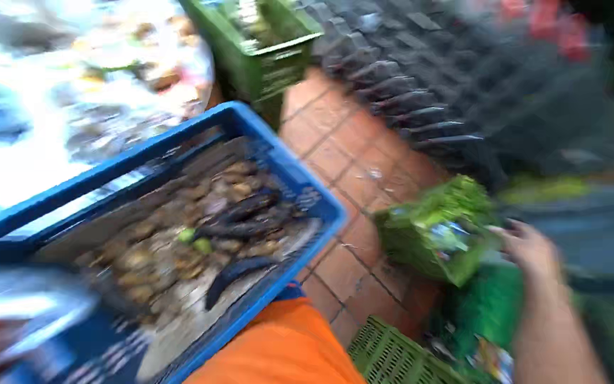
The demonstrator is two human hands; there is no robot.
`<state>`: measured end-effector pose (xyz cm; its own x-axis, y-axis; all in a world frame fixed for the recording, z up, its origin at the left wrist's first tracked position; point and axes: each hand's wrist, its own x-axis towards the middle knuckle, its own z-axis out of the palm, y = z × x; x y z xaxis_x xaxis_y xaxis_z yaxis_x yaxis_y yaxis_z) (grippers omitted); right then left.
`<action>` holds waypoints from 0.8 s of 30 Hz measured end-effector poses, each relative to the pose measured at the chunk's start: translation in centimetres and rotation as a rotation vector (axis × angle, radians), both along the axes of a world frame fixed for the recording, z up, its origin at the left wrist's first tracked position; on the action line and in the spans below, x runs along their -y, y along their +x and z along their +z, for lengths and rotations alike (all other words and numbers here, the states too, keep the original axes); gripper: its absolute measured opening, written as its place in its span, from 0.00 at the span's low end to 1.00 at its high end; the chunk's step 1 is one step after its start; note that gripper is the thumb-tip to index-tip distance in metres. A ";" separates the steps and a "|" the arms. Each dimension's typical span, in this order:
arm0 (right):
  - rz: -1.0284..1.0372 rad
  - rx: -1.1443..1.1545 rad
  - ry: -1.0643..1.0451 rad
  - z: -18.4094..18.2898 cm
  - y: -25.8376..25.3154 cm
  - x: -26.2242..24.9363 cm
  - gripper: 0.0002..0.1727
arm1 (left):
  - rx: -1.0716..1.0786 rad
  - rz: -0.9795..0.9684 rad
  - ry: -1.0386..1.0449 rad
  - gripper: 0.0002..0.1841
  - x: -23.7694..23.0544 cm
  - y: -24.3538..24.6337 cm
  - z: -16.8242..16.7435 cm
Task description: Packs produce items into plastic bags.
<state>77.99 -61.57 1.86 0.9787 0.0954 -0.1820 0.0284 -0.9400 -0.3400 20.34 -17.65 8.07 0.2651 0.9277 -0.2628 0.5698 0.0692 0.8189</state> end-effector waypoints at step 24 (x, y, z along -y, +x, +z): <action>1.754 -0.537 -0.860 -17.1 -33.7 -43.6 0.34 | 0.223 0.498 0.216 0.08 10.2 -13.8 -6.7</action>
